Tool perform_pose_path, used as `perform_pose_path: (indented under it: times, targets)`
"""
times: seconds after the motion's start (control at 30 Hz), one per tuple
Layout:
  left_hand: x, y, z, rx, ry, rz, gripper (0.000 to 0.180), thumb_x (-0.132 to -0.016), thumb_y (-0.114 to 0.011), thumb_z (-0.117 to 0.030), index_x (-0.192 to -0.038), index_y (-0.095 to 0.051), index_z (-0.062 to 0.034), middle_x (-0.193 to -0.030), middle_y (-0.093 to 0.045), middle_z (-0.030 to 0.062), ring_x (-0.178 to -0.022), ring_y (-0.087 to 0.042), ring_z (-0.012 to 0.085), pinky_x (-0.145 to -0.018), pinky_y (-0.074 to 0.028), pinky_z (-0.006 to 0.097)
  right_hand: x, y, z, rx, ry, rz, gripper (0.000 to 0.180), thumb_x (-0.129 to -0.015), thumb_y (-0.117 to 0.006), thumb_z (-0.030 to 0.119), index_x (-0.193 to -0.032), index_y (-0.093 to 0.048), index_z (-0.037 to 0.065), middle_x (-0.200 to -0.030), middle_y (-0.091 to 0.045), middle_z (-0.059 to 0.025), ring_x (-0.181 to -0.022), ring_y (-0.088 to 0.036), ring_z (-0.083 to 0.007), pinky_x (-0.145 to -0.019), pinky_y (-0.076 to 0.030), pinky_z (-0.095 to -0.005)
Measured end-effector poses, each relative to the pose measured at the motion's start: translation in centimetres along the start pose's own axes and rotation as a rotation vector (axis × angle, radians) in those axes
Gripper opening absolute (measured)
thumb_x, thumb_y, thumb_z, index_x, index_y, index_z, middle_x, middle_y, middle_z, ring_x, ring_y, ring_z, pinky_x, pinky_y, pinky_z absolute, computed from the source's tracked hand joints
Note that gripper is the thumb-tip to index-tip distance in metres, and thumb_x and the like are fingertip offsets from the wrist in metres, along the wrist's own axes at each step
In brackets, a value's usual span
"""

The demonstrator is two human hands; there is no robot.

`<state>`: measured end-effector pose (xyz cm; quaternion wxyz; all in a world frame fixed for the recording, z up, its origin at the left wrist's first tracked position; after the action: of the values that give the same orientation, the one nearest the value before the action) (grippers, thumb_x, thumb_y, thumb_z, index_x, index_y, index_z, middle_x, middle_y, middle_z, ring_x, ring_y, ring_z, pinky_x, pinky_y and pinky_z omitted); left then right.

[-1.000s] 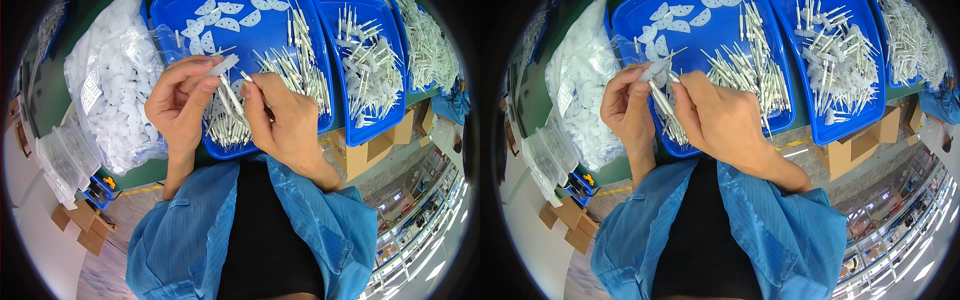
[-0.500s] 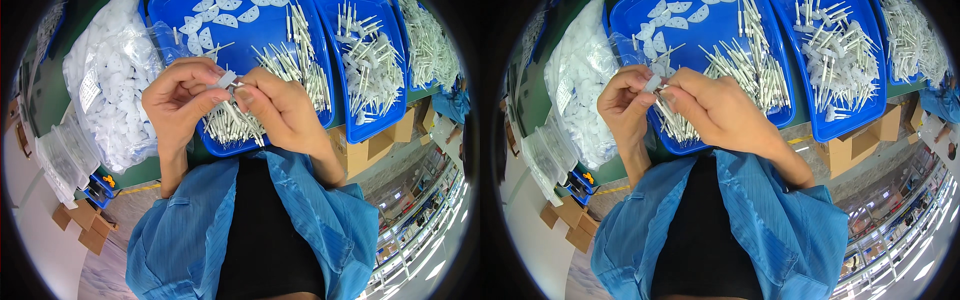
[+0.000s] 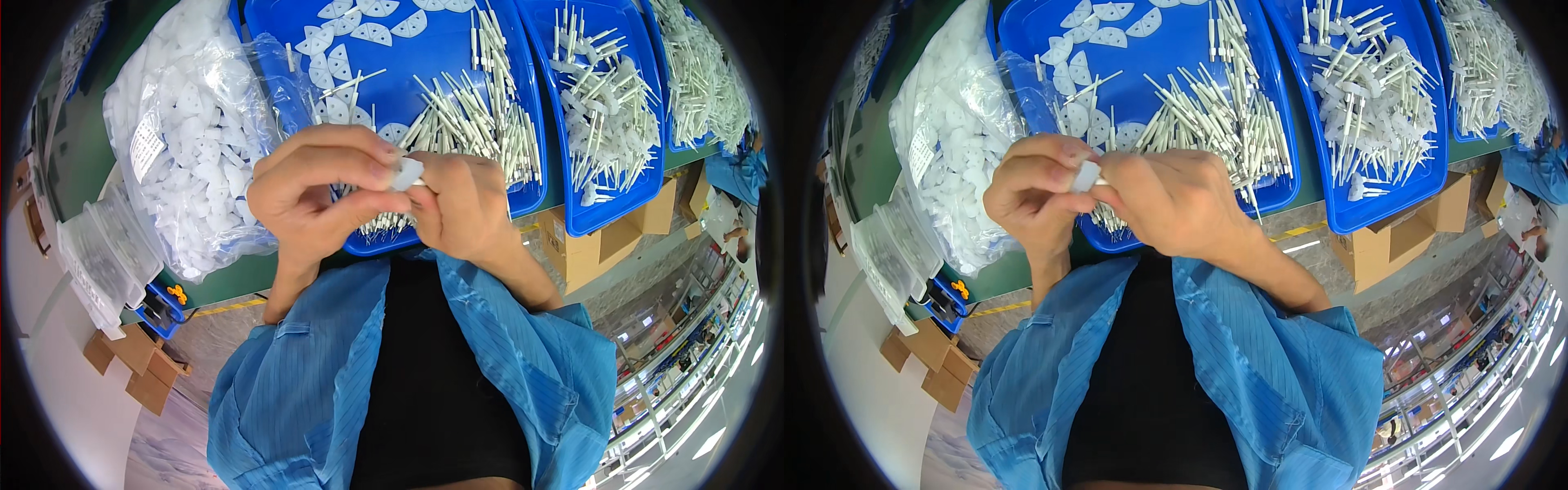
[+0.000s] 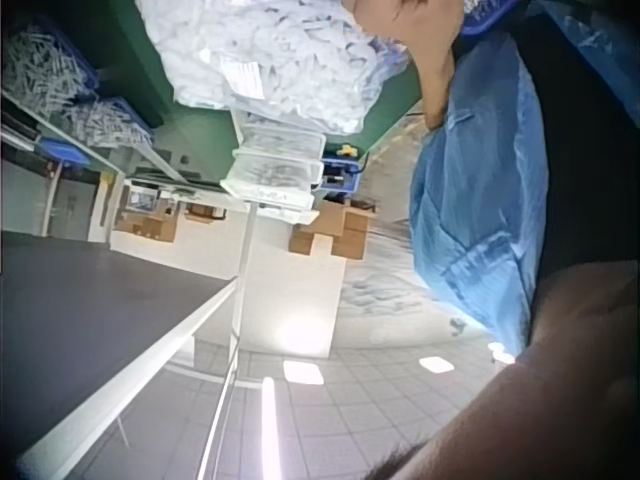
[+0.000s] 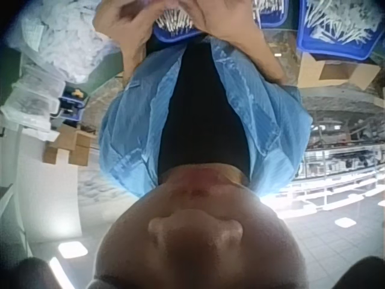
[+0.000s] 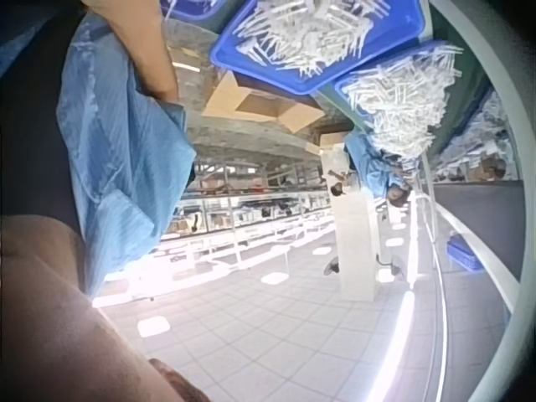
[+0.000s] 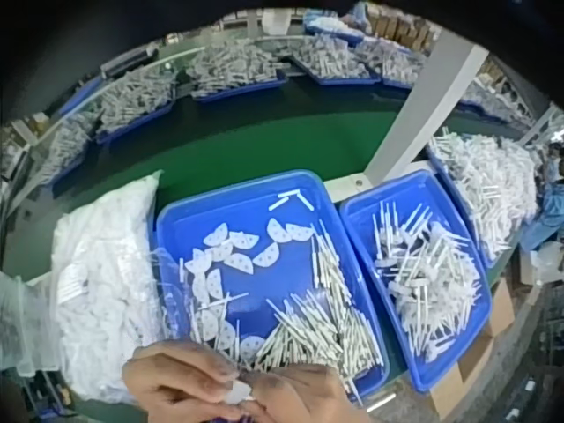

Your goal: The person repeatedly picks up small white plastic components from blue trays and inserts thin white rods into them. The person handles the parts one at a time, aligning the rod with the component's opening and pushing it in until it is seated. The assembled units are placed back into the tray.

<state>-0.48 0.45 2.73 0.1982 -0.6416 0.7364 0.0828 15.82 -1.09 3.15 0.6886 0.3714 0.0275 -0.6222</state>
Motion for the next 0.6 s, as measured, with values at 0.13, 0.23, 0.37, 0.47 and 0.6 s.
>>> perform_pose_path:
  times: [0.13,0.23,0.37,0.47,0.6]
  targets:
    - [-0.7,-0.7,-0.8,-0.115,0.086,-0.042,0.031,-0.064,-0.088,-0.002,-0.090,-0.072,0.0007,-0.093,-0.071,0.0175,-0.083,-0.072,0.0215,-0.073,-0.058,0.028,0.0,0.6,-1.8,-0.077,0.028,0.065,0.021,-0.078,-0.074,0.008,-0.092,-0.060,0.003,-0.074,-0.059,-0.0081,-0.061,-0.060,-0.0263,-0.052,-0.047,-0.0368]
    - [-1.8,0.0,-0.6,-0.294,-0.022,0.161,0.030,-0.065,-0.088,-0.002,-0.091,-0.073,-0.0008,-0.098,-0.070,0.0183,-0.083,-0.072,0.0204,-0.073,-0.058,0.027,0.0,1.2,-1.6,-0.014,0.002,0.133,0.022,-0.075,-0.075,0.006,-0.091,-0.060,0.003,-0.081,-0.057,-0.0085,-0.068,-0.057,-0.0269,-0.058,-0.046,-0.0371]
    - [-1.6,0.7,-0.7,-0.351,-0.077,0.196,0.032,-0.062,-0.089,-0.003,-0.088,-0.070,-0.0003,-0.103,-0.063,0.0185,-0.083,-0.072,0.0274,-0.072,-0.058,0.034,0.4,0.9,-2.1,-0.030,0.024,0.088,0.022,-0.074,-0.076,0.009,-0.093,-0.064,0.005,-0.084,-0.056,-0.0083,-0.073,-0.056,-0.0252,-0.061,-0.045,-0.0364]
    - [-0.7,0.6,-0.4,-0.340,-0.088,0.120,0.029,-0.062,-0.089,-0.003,-0.084,-0.070,-0.0005,-0.096,-0.060,0.0161,-0.081,-0.072,0.0293,-0.069,-0.059,0.033,0.1,2.1,-1.2,0.063,-0.071,0.176,0.022,-0.074,-0.075,0.012,-0.095,-0.069,0.007,-0.081,-0.054,-0.0078,-0.074,-0.055,-0.0230,-0.063,-0.045,-0.0368]
    - [0.1,0.4,-0.1,-0.481,-0.223,0.181,0.026,-0.061,-0.088,-0.001,-0.079,-0.070,-0.0001,-0.097,-0.058,0.0140,-0.081,-0.072,0.0333,-0.070,-0.061,0.036,-0.6,2.8,-0.3,-0.103,-0.337,0.225,0.018,-0.084,-0.070,0.014,-0.098,-0.071,0.004,-0.077,-0.061,-0.0116,-0.067,-0.060,-0.0234,-0.059,-0.048,-0.0337]
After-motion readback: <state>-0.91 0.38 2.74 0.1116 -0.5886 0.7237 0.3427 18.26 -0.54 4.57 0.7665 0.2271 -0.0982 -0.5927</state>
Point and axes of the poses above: each hand's wrist, its own x-axis away from the middle knuckle, its own y-axis out of the back of the hand, z = x × y, the point moved 1 cm from there along -x, towards the middle knuckle
